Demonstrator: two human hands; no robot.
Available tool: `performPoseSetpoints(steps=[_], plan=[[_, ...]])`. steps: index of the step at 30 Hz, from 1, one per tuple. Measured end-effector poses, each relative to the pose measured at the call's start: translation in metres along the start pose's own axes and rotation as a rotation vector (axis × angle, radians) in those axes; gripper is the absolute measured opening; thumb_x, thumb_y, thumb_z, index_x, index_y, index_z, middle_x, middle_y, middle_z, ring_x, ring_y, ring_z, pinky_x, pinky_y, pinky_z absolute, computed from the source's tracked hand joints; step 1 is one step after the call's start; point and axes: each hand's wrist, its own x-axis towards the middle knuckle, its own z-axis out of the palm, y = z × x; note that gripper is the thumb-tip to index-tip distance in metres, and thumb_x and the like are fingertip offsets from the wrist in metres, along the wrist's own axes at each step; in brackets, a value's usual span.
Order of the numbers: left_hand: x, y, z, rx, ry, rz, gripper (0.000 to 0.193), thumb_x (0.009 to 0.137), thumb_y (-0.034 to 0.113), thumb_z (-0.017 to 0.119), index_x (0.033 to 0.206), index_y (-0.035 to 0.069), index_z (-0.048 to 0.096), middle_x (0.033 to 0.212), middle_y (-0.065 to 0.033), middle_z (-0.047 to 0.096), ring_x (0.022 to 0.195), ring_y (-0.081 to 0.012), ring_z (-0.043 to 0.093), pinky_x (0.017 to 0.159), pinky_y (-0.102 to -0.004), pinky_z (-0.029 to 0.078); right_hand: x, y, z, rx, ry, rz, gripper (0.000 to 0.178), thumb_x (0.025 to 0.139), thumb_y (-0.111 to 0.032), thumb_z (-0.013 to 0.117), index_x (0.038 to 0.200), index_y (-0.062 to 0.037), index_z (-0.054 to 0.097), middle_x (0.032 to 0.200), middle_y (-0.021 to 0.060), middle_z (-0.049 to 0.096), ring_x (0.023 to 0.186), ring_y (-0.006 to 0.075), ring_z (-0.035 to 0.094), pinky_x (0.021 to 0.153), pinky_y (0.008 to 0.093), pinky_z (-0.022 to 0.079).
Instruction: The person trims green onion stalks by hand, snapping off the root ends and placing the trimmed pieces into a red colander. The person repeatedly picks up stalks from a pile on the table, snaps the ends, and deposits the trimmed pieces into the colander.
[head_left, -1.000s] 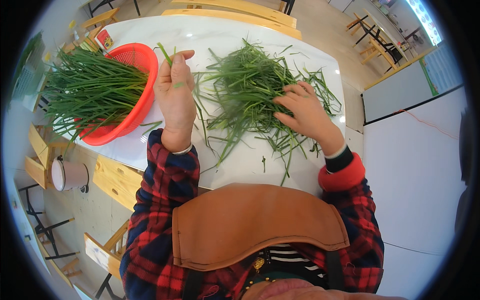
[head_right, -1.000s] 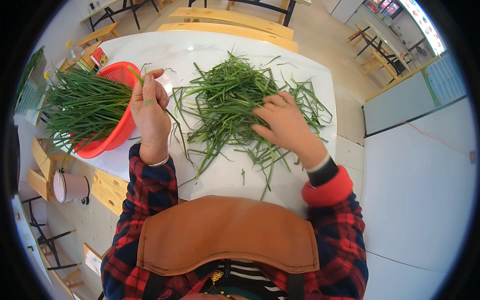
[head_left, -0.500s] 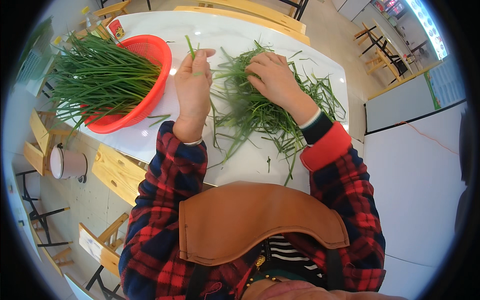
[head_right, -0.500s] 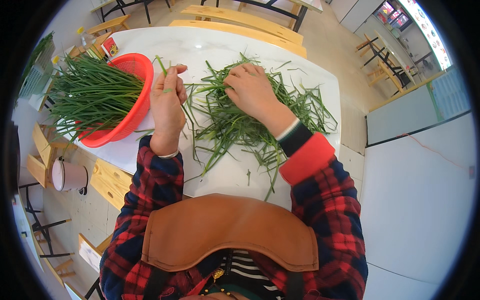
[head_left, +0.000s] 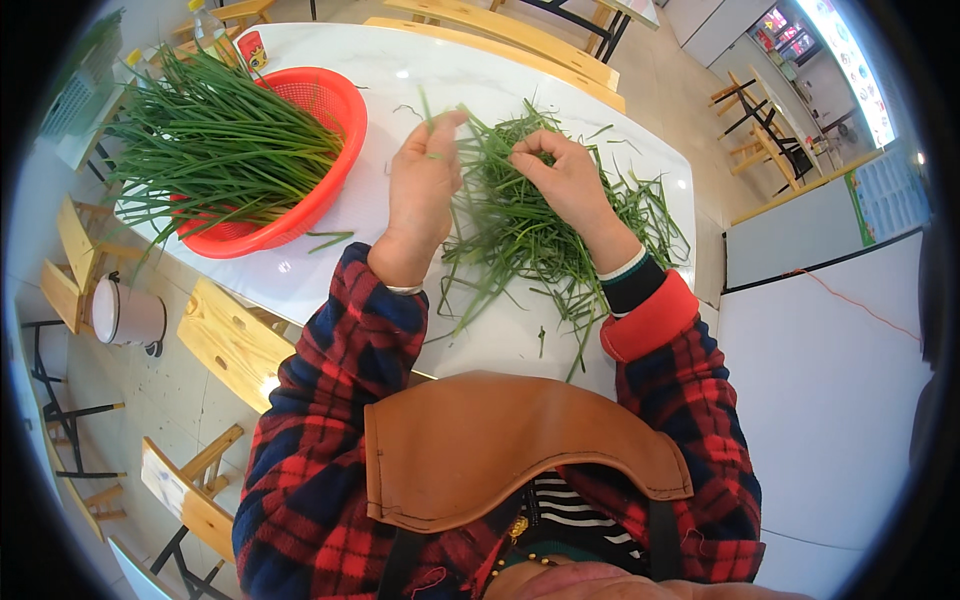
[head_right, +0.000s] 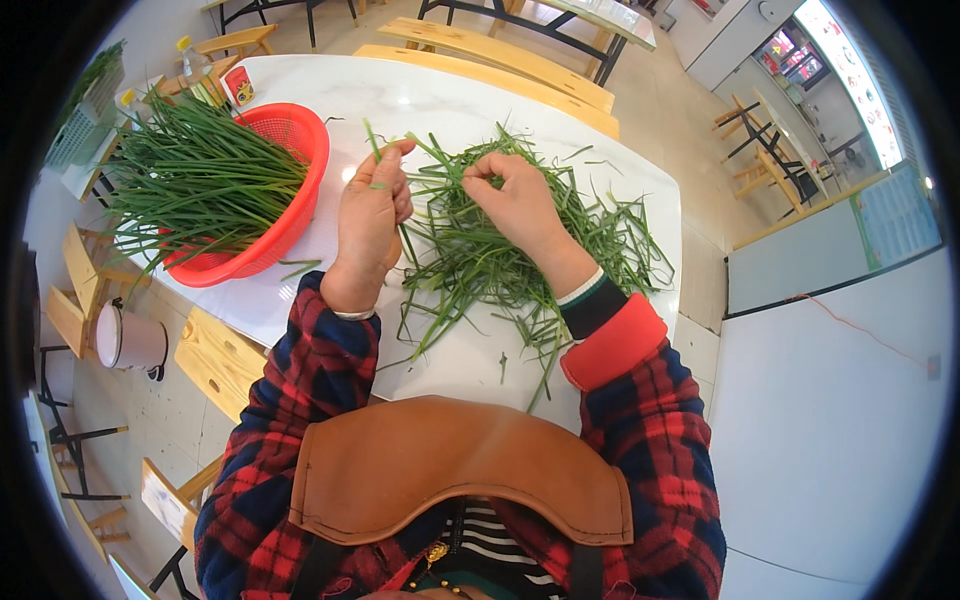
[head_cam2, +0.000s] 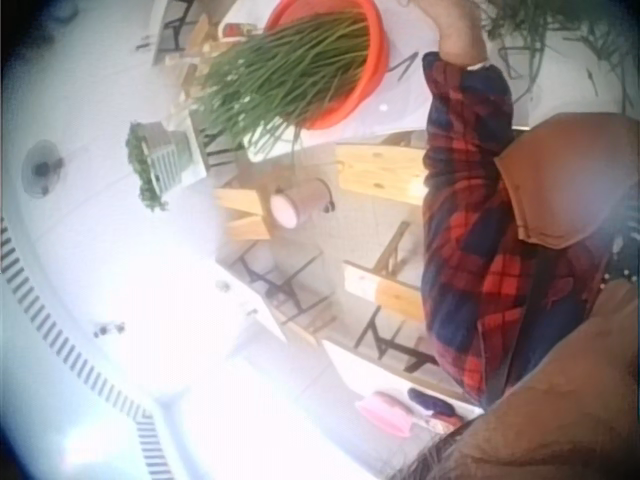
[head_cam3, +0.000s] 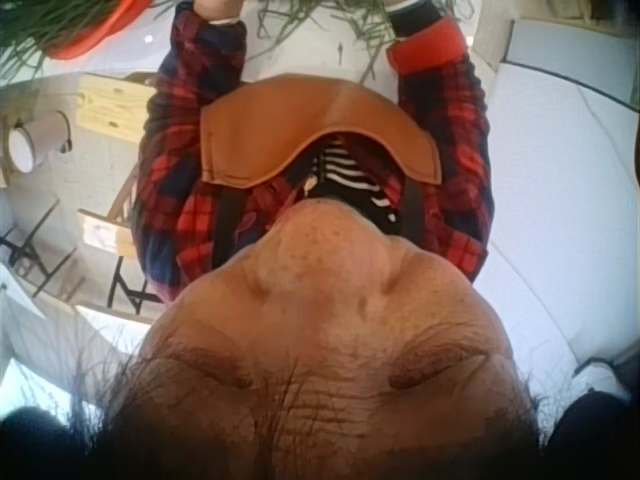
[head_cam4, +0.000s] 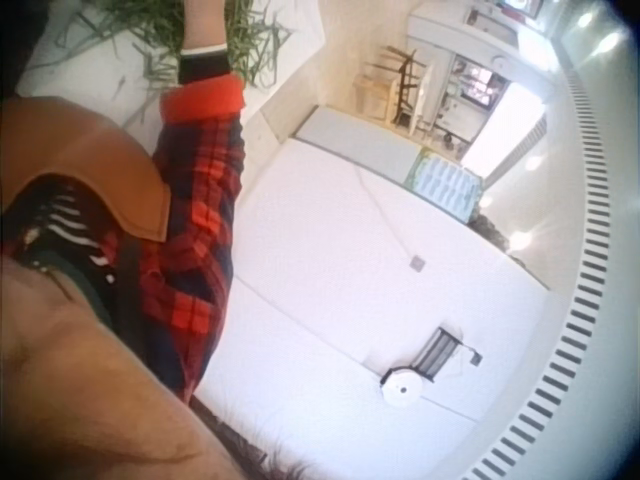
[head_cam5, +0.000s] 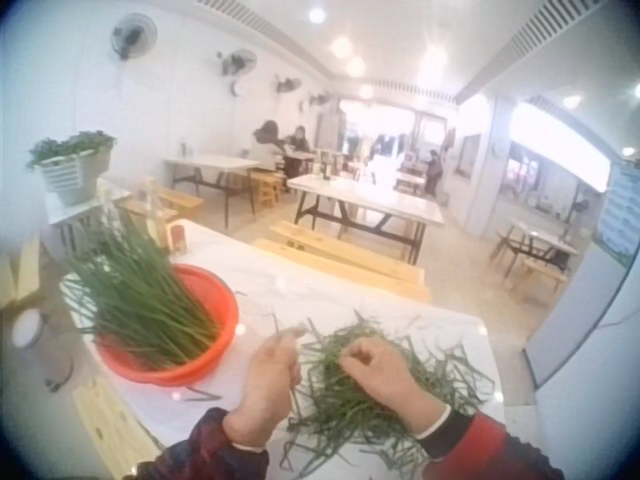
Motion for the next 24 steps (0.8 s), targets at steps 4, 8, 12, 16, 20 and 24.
performPoseSetpoints(steps=[4,8,12,16,20,24], plan=[[-0.002,-0.005,0.004,0.020,-0.083,-0.034,0.032,0.103,0.026,0.060,0.128,0.004,0.061,0.063,0.0096,0.035,0.052,-0.0021,0.029,0.048,-0.0211,0.023,-0.007,-0.009,0.005,0.083,-0.041,0.020,0.018,0.087,-0.018,0.071,0.094,-0.0017,0.070,0.088,0.0086,0.069,0.086,0.0199,0.063,0.078,0.0326,0.050],[0.002,-0.005,0.003,-0.060,0.107,-0.030,0.027,0.101,0.025,0.065,0.119,0.005,0.062,0.063,0.0092,0.037,0.050,-0.0027,0.030,0.047,-0.0212,0.023,-0.011,-0.015,0.004,0.113,-0.042,-0.007,0.017,0.088,-0.016,0.071,0.094,-0.0005,0.070,0.088,0.0085,0.069,0.082,0.0191,0.063,0.075,0.0316,0.050],[-0.001,-0.004,0.005,-0.021,-0.031,-0.056,0.022,0.102,0.025,0.063,0.110,0.005,0.063,0.062,0.0084,0.037,0.050,-0.0033,0.029,0.046,-0.0219,0.023,-0.017,-0.017,0.003,0.086,-0.065,-0.027,0.018,0.088,-0.017,0.071,0.099,-0.0024,0.070,0.087,0.0074,0.069,0.087,0.0208,0.063,0.084,0.0350,0.049],[-0.004,0.001,0.004,0.084,-0.022,0.104,0.030,0.107,0.031,0.052,0.106,0.003,0.063,0.063,0.0075,0.034,0.051,-0.0045,0.027,0.047,-0.0230,0.023,-0.027,-0.008,-0.004,-0.325,-0.205,-0.350,0.030,0.086,-0.023,0.072,0.112,-0.0100,0.067,0.099,0.0064,0.069,0.107,0.0271,0.059,0.106,0.0454,0.036],[-0.001,0.016,-0.005,-0.103,0.011,0.135,0.035,0.110,0.032,0.045,0.101,0.002,0.061,0.064,0.0054,0.030,0.054,-0.0059,0.027,0.048,-0.0232,0.023,-0.035,0.007,-0.029,-0.740,-0.158,-0.493,0.031,0.087,-0.030,0.071,0.110,-0.0102,0.069,0.101,0.0070,0.069,0.107,0.0279,0.060,0.111,0.0462,0.033],[0.000,0.025,-0.010,-0.223,0.016,0.168,0.034,0.109,0.034,0.046,0.105,0.003,0.060,0.066,0.0048,0.029,0.056,-0.0071,0.028,0.049,-0.0240,0.024,-0.038,0.015,-0.079,-0.765,-0.272,-0.229,0.024,0.088,-0.031,0.069,0.102,-0.0120,0.073,0.093,0.0087,0.070,0.102,0.0286,0.062,0.109,0.0449,0.035]])
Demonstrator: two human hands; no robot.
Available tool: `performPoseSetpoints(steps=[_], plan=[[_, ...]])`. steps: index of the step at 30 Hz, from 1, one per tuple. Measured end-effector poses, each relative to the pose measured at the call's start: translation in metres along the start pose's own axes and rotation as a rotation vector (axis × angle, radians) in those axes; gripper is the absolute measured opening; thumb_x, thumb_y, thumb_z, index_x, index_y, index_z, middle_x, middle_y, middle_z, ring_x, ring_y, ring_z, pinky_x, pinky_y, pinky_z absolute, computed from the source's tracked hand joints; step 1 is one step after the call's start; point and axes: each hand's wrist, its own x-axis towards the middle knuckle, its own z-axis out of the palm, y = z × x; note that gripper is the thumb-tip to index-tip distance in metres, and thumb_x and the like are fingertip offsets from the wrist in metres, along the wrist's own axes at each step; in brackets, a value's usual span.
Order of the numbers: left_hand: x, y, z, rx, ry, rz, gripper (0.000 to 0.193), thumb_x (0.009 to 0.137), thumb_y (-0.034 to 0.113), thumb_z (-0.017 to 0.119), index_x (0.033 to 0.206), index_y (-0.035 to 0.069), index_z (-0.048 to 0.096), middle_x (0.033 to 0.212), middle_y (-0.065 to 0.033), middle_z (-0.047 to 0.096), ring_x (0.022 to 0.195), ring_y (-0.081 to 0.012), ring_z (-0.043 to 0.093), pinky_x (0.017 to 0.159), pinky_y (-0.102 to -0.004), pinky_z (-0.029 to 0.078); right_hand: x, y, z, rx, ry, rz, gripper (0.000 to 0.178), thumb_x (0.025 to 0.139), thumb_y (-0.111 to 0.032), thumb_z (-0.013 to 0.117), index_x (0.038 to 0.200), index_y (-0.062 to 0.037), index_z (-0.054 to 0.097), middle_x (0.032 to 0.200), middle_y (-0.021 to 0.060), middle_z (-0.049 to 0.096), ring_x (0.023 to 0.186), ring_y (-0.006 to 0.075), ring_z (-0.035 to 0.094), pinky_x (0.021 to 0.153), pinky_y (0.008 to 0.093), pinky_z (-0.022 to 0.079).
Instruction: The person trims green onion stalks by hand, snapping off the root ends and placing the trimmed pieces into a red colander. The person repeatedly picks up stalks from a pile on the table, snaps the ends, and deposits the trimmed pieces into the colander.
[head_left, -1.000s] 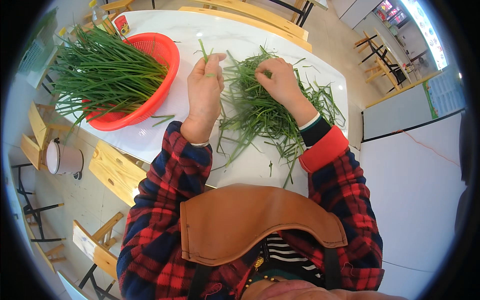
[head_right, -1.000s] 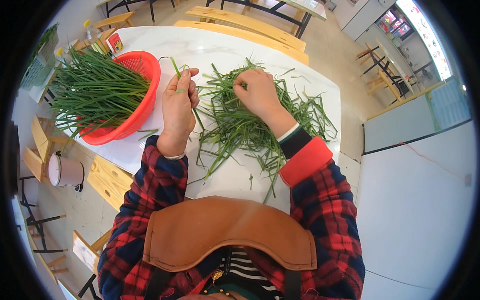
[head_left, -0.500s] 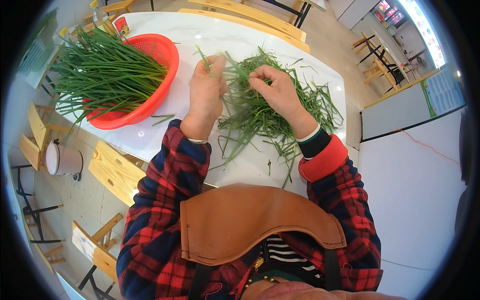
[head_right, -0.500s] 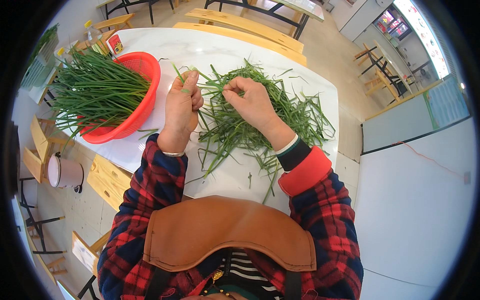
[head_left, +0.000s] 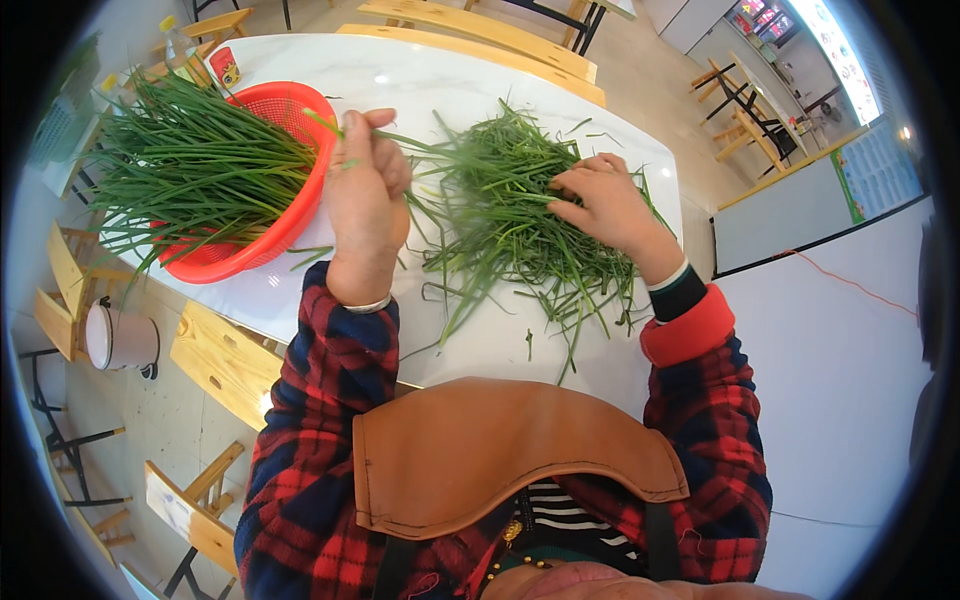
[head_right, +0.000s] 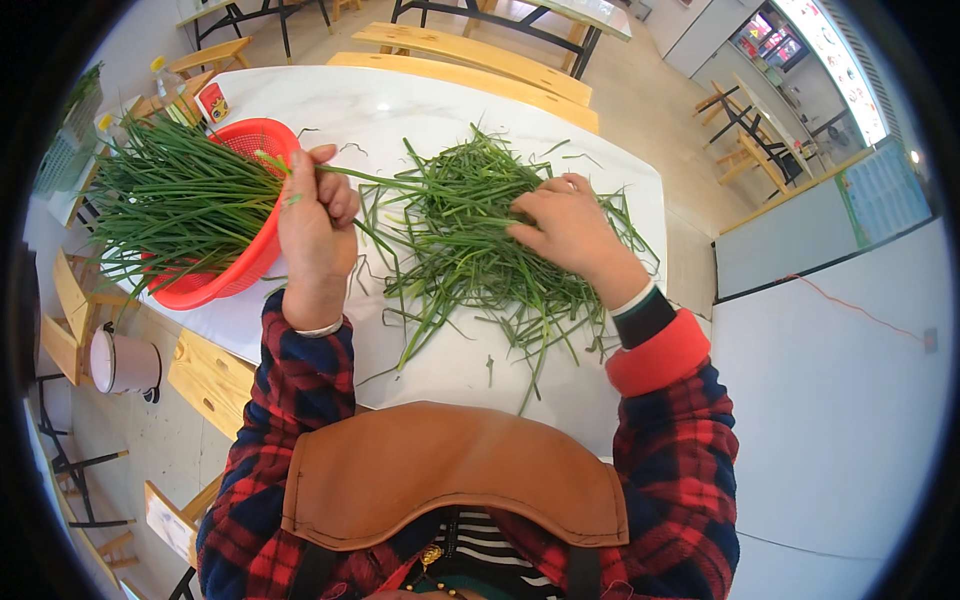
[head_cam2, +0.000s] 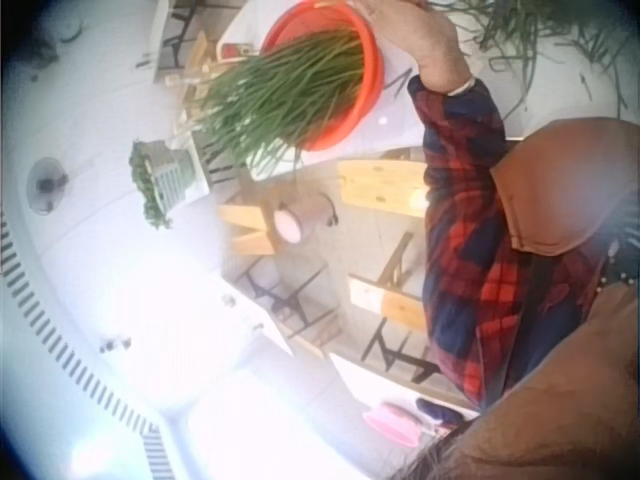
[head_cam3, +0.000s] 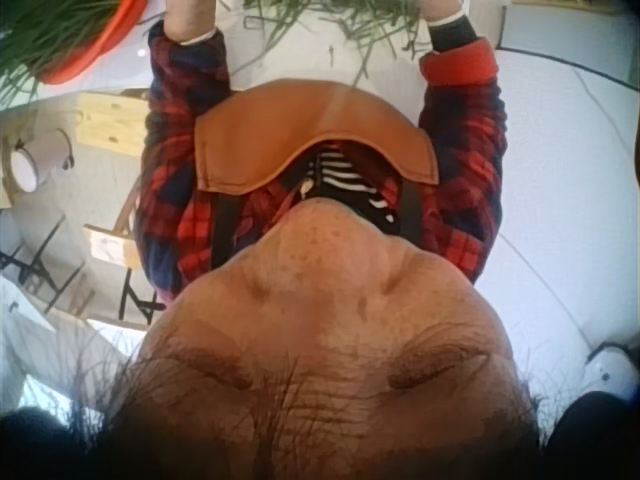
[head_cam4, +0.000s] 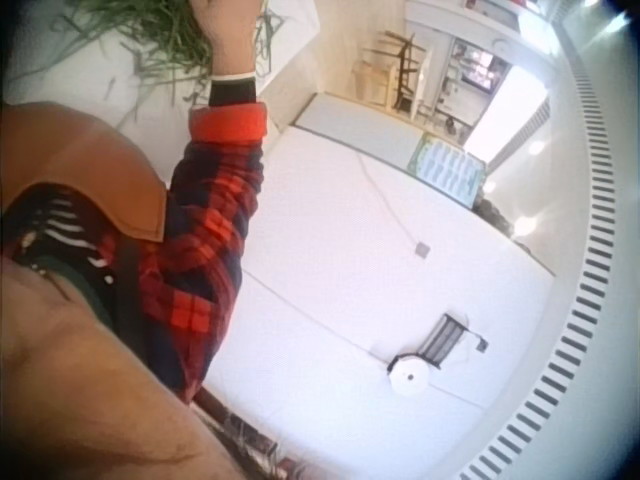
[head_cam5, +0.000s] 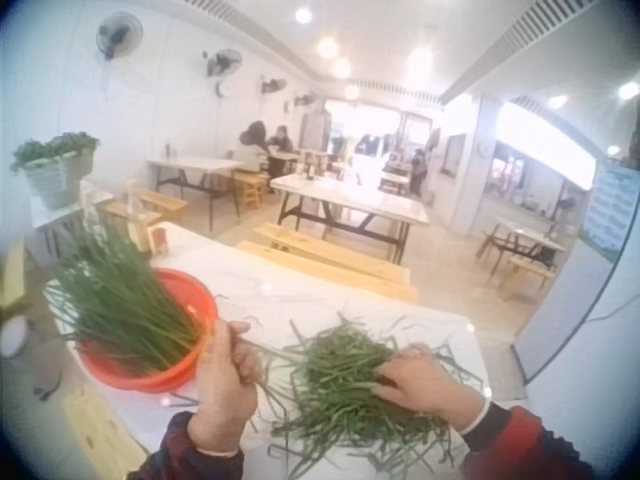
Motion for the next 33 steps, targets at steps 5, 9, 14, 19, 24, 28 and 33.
performPoseSetpoints(steps=[5,9,14,19,24,28,33], plan=[[0.004,0.006,0.000,-0.075,0.091,0.029,0.035,0.109,0.034,0.046,0.106,0.002,0.059,0.065,0.0063,0.026,0.055,-0.0063,0.024,0.049,-0.0254,0.021,-0.001,0.017,-0.017,-0.108,-0.074,0.207,0.019,0.089,-0.028,0.068,0.096,-0.0114,0.073,0.081,0.0084,0.069,0.095,0.0282,0.063,0.099,0.0431,0.041],[0.004,0.004,-0.002,-0.072,0.068,0.005,0.035,0.109,0.034,0.046,0.105,0.002,0.060,0.065,0.0063,0.026,0.055,-0.0065,0.024,0.049,-0.0257,0.021,0.011,0.004,-0.006,0.108,0.209,0.078,0.017,0.091,-0.023,0.066,0.098,-0.0091,0.073,0.088,0.0090,0.071,0.095,0.0286,0.062,0.096,0.0407,0.043],[0.002,0.001,-0.005,-0.072,0.003,-0.032,0.032,0.109,0.034,0.048,0.107,0.004,0.058,0.067,0.0049,0.030,0.056,-0.0068,0.027,0.049,-0.0235,0.023,0.025,-0.027,0.003,0.668,0.197,0.093,0.029,0.099,-0.020,0.059,0.120,-0.0021,0.067,0.113,0.0090,0.069,0.106,0.0220,0.063,0.096,0.0342,0.047],[-0.001,-0.006,0.002,-0.017,-0.005,-0.062,0.035,0.110,0.032,0.043,0.103,0.002,0.059,0.062,0.0068,0.024,0.053,-0.0063,0.020,0.048,-0.0257,0.019,0.046,-0.056,0.011,0.596,0.176,-0.107,0.025,0.095,-0.019,0.057,0.109,-0.0047,0.071,0.097,0.0111,0.071,0.094,0.0287,0.061,0.088,0.0403,0.047],[-0.006,-0.009,0.004,0.059,-0.124,-0.108,0.031,0.109,0.031,0.047,0.106,0.003,0.060,0.069,0.0048,0.033,0.057,-0.0063,0.029,0.049,-0.0233,0.025,0.052,-0.067,0.015,0.493,0.240,-0.160,0.017,0.089,-0.015,0.057,0.090,-0.0030,0.070,0.080,0.0110,0.067,0.079,0.0291,0.060,0.080,0.0395,0.047],[-0.012,-0.014,0.006,0.097,-0.230,-0.098,0.027,0.109,0.028,0.047,0.107,0.004,0.060,0.074,0.0027,0.040,0.059,-0.0068,0.033,0.052,-0.0223,0.028,0.049,-0.069,0.016,0.657,0.255,0.099,0.018,0.088,-0.012,0.055,0.081,-0.0005,0.068,0.076,0.0100,0.067,0.068,0.0228,0.060,0.072,0.0344,0.049],[-0.008,-0.013,0.004,-0.051,-0.164,-0.032,0.027,0.109,0.029,0.046,0.104,0.006,0.059,0.074,0.0019,0.045,0.060,-0.0087,0.036,0.055,-0.0260,0.031,0.046,-0.048,0.009,1.098,0.417,0.249,0.021,0.089,-0.012,0.053,0.082,0.0003,0.069,0.078,0.0032,0.068,0.072,0.0098,0.061,0.070,0.0244,0.049]])
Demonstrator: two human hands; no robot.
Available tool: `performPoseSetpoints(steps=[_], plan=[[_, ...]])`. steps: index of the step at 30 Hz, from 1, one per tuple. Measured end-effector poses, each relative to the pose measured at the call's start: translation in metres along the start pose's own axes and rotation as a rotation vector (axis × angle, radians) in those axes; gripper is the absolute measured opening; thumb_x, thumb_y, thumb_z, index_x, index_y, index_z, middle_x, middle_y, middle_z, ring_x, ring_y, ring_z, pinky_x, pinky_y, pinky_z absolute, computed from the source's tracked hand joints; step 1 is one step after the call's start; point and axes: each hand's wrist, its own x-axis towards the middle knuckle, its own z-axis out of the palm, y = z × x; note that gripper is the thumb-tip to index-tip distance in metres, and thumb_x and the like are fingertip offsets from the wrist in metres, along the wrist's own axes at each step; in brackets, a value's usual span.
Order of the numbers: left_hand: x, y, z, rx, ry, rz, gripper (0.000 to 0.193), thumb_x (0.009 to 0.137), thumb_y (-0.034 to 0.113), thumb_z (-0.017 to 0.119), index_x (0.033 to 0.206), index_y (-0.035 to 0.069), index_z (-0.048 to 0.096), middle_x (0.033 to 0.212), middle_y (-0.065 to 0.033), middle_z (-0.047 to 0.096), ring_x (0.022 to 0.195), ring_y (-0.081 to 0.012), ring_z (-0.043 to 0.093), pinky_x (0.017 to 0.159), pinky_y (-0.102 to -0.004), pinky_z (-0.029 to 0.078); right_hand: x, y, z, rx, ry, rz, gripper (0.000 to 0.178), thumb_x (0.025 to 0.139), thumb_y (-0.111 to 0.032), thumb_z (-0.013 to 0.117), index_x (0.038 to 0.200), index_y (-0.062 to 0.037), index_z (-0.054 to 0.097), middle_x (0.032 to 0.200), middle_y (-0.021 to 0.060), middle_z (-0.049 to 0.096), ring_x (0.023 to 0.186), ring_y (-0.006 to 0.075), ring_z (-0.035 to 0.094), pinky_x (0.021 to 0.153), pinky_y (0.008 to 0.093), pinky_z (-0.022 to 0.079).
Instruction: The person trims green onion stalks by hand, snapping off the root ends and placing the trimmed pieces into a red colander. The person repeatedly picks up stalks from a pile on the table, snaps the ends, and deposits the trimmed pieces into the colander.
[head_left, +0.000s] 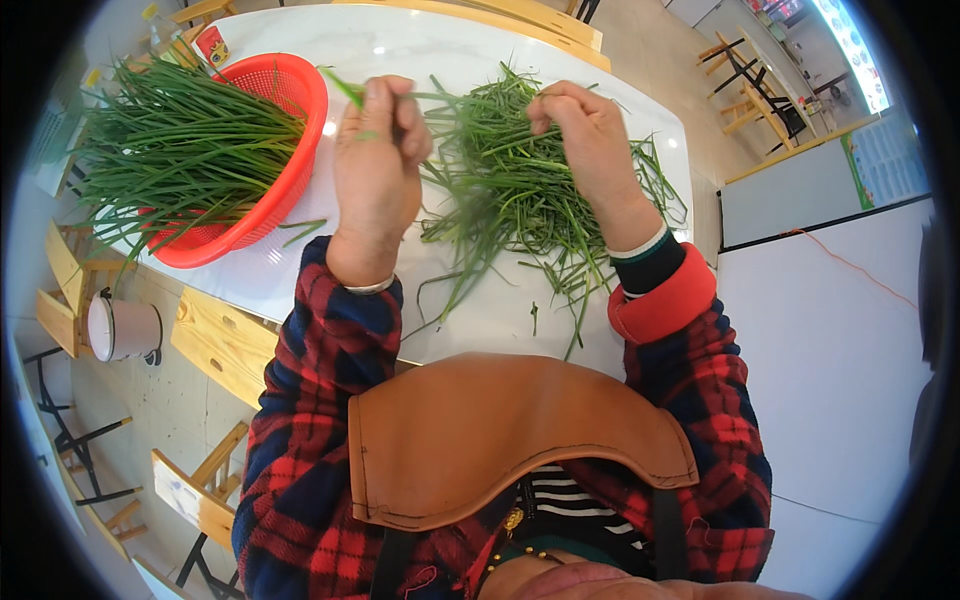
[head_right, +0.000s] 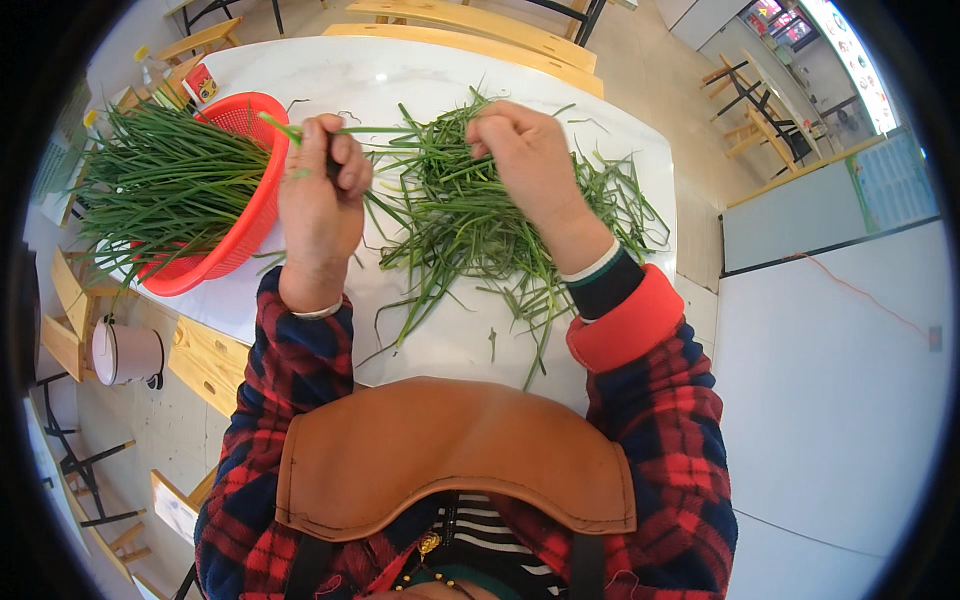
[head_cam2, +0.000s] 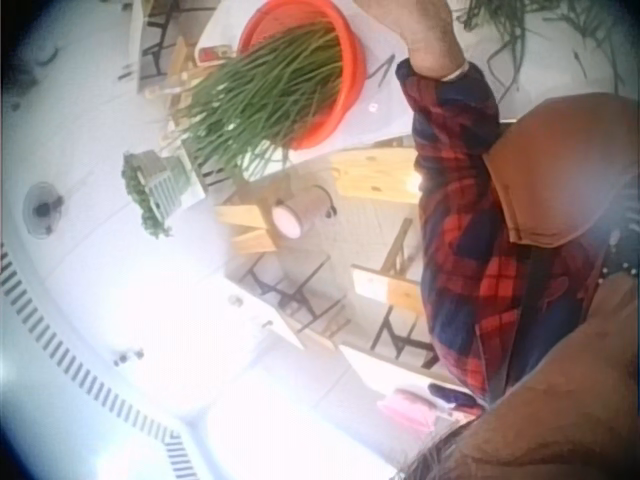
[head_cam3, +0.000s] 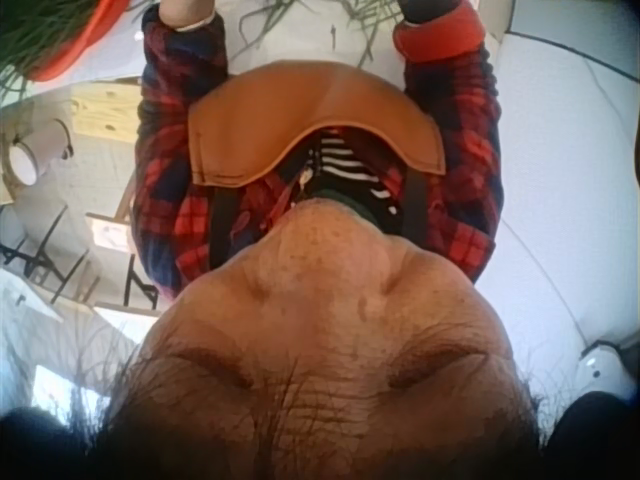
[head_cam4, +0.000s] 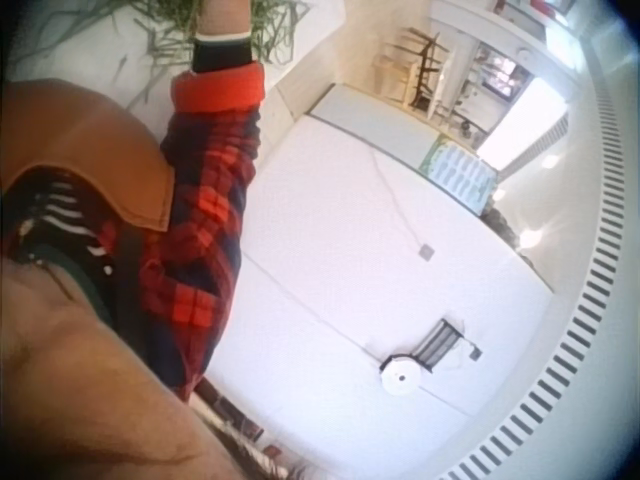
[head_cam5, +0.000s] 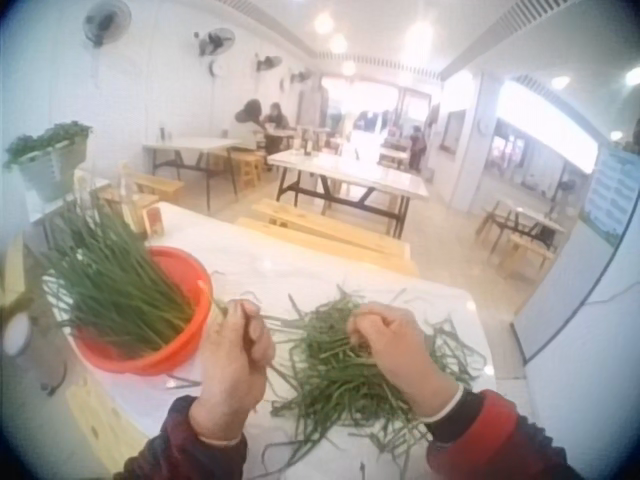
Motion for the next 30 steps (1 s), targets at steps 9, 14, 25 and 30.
performPoseSetpoints(steps=[9,14,25,30], plan=[[0.006,0.005,-0.011,-0.187,0.043,0.019,0.029,0.110,0.032,0.044,0.110,0.005,0.054,0.079,-0.0003,0.047,0.063,-0.0107,0.038,0.056,-0.0258,0.033,-0.030,0.010,0.007,-0.682,-0.103,-0.389,0.023,0.086,-0.017,0.063,0.106,-0.0075,0.070,0.106,0.0095,0.068,0.109,0.0322,0.056,0.097,0.0468,0.041],[0.004,0.001,-0.009,-0.189,0.009,0.006,0.028,0.110,0.032,0.044,0.108,0.007,0.054,0.079,0.0004,0.045,0.063,-0.0101,0.036,0.055,-0.0254,0.031,-0.047,0.018,0.048,-0.461,-0.291,-0.319,0.016,0.087,-0.017,0.059,0.090,-0.0065,0.072,0.100,0.0097,0.068,0.100,0.0311,0.059,0.090,0.0425,0.045],[0.007,0.008,-0.019,-0.244,-0.004,-0.017,0.025,0.109,0.031,0.047,0.108,0.008,0.056,0.079,0.0004,0.043,0.065,-0.0113,0.036,0.057,-0.0265,0.031,-0.019,-0.005,-0.042,-1.248,0.384,-0.524,0.018,0.084,-0.008,0.063,0.100,-0.0092,0.072,0.111,0.0058,0.066,0.117,0.0262,0.056,0.102,0.0399,0.041],[0.008,0.001,-0.012,-0.056,0.073,-0.072,0.028,0.109,0.031,0.046,0.106,0.006,0.058,0.085,-0.0013,0.050,0.072,-0.0134,0.045,0.064,-0.0291,0.041,-0.046,0.023,-0.019,-0.984,-0.261,-0.527,0.016,0.078,-0.009,0.070,0.094,-0.0124,0.071,0.116,0.0036,0.065,0.125,0.0294,0.052,0.106,0.0458,0.037]])
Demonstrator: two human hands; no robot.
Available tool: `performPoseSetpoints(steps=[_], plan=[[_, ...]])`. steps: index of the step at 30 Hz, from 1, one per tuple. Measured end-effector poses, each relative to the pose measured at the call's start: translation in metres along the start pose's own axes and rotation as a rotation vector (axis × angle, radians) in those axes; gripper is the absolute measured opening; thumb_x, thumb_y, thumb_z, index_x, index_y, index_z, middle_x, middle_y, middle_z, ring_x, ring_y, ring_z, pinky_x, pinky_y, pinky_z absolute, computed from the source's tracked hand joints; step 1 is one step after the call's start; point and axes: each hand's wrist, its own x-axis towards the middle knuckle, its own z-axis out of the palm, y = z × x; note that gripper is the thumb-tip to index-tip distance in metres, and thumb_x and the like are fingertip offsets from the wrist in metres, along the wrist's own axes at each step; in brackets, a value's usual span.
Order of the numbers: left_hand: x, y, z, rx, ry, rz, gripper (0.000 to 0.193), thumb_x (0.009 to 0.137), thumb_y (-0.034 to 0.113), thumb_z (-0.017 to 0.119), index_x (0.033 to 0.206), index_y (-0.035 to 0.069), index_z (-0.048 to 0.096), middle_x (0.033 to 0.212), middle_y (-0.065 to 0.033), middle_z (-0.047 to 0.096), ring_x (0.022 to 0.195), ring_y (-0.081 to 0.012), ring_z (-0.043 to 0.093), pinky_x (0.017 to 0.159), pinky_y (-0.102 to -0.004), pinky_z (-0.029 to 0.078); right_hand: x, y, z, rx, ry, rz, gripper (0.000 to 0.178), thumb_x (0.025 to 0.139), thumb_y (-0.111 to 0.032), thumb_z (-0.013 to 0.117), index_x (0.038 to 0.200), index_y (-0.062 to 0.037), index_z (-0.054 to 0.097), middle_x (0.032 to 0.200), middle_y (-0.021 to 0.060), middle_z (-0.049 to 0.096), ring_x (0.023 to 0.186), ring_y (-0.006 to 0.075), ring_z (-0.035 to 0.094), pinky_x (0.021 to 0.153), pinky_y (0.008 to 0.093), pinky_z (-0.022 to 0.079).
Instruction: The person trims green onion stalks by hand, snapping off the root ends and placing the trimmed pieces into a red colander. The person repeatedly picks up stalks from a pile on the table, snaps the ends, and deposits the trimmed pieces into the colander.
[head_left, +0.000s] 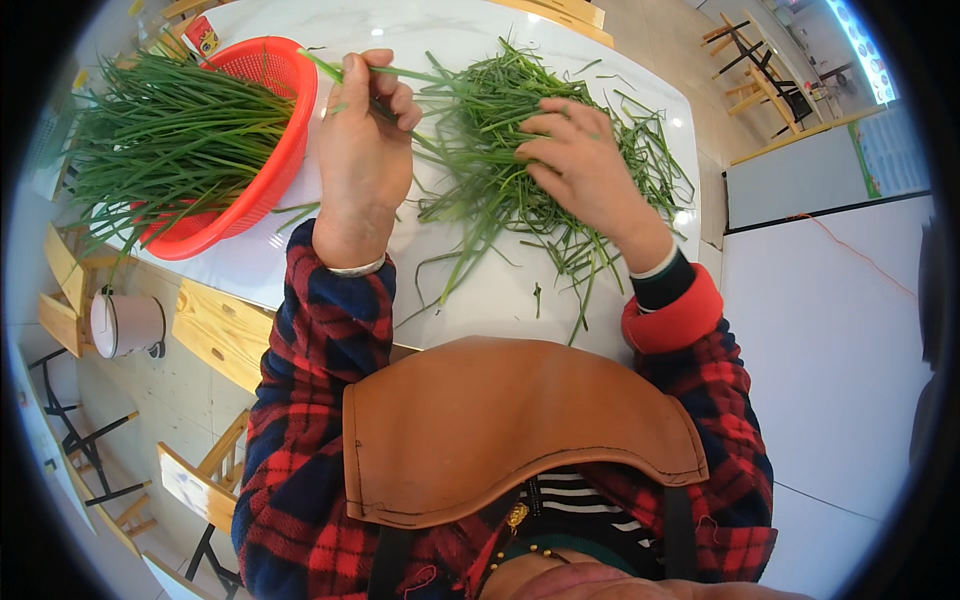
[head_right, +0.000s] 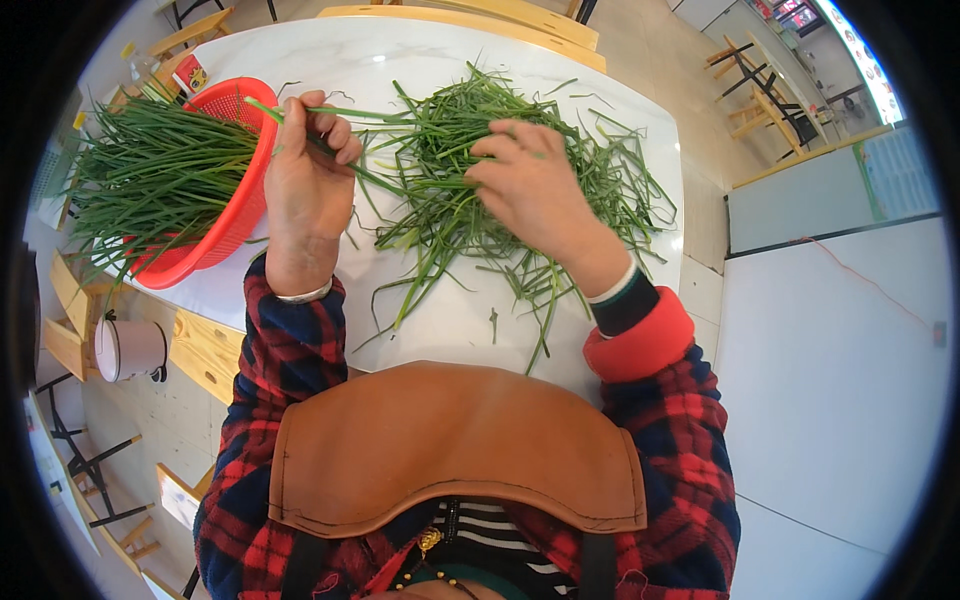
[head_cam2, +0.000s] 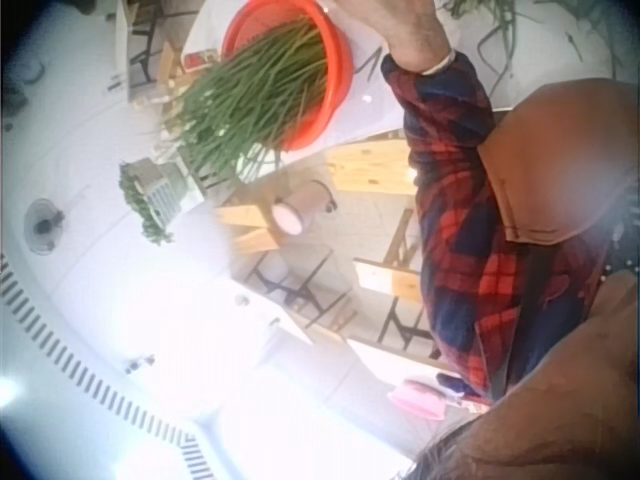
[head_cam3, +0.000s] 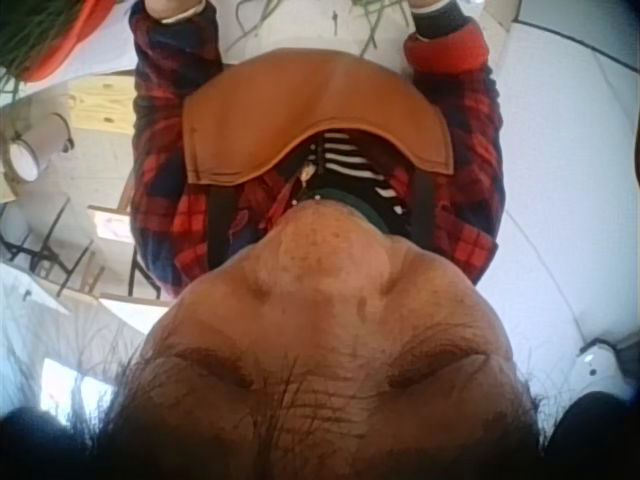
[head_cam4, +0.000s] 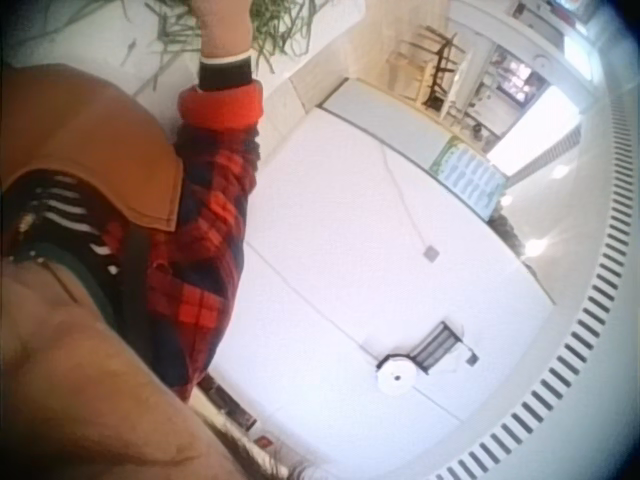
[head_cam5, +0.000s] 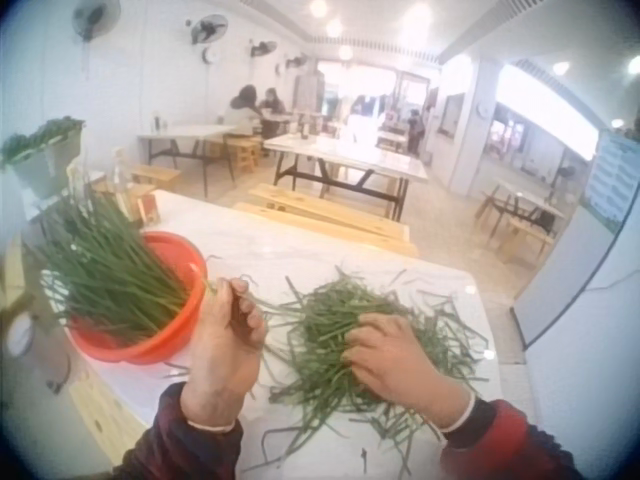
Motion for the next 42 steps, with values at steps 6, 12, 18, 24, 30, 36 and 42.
performPoseSetpoints(steps=[6,12,18,24,30,36,42], plan=[[-0.003,-0.008,0.007,0.239,0.051,-0.095,0.026,0.109,0.028,0.046,0.100,0.008,0.058,0.098,-0.0063,0.065,0.084,-0.0201,0.062,0.079,-0.0349,0.054,0.004,-0.008,0.010,0.041,0.033,0.044,0.008,0.084,-0.010,0.070,0.092,-0.0103,0.074,0.106,0.0030,0.068,0.114,0.0251,0.060,0.101,0.0412,0.043],[-0.012,-0.012,0.015,0.651,-0.258,-0.241,0.023,0.104,0.025,0.058,0.116,0.006,0.063,0.075,0.0058,0.048,0.059,-0.0053,0.043,0.054,-0.0209,0.033,0.016,-0.018,-0.003,1.283,0.113,0.626,0.017,0.095,-0.015,0.068,0.101,0.0010,0.072,0.092,0.0034,0.070,0.085,0.0096,0.063,0.078,0.0242,0.050],[-0.018,-0.017,0.023,0.827,-0.298,-0.221,0.027,0.100,0.022,0.065,0.121,0.006,0.067,0.069,0.0103,0.046,0.058,-0.0009,0.034,0.051,-0.0197,0.025,0.025,-0.027,0.003,1.286,0.065,0.554,0.021,0.095,-0.017,0.069,0.102,0.0026,0.072,0.089,0.0033,0.070,0.080,0.0099,0.062,0.072,0.0242,0.050],[0.004,0.006,0.003,0.274,-0.058,0.036,0.019,0.105,0.019,0.055,0.109,0.003,0.063,0.082,0.0011,0.056,0.059,-0.0060,0.037,0.053,-0.0220,0.029,0.022,-0.032,0.011,0.835,-0.219,0.542,0.016,0.090,-0.017,0.071,0.099,-0.0034,0.074,0.079,0.0028,0.070,0.068,0.0077,0.060,0.061,0.0256,0.047],[0.010,0.007,-0.008,0.243,0.007,-0.029,0.020,0.108,0.022,0.048,0.108,0.005,0.058,0.086,-0.0030,0.060,0.066,-0.0102,0.045,0.058,-0.0237,0.037,0.016,-0.048,0.035,0.366,-0.198,0.022,0.004,0.080,-0.013,0.072,0.084,-0.0137,0.073,0.082,0.0005,0.066,0.089,0.0231,0.056,0.090,0.0366,0.040],[0.004,-0.002,0.006,0.245,0.082,-0.054,0.023,0.107,0.026,0.051,0.113,0.005,0.059,0.079,-0.0026,0.060,0.063,-0.0124,0.049,0.061,-0.0275,0.041,0.021,-0.054,0.039,0.293,-0.104,-0.106,0.005,0.078,-0.010,0.072,0.082,-0.0132,0.071,0.082,0.0010,0.062,0.086,0.0229,0.056,0.088,0.0360,0.042],[-0.002,0.010,0.011,0.322,-0.094,-0.256,0.023,0.108,0.024,0.050,0.114,0.004,0.058,0.076,0.0017,0.051,0.059,-0.0059,0.039,0.052,-0.0209,0.030,0.027,-0.036,0.007,1.228,0.042,0.595,0.008,0.092,-0.009,0.070,0.100,-0.0052,0.070,0.094,-0.0019,0.065,0.091,0.0049,0.058,0.081,0.0215,0.046]])
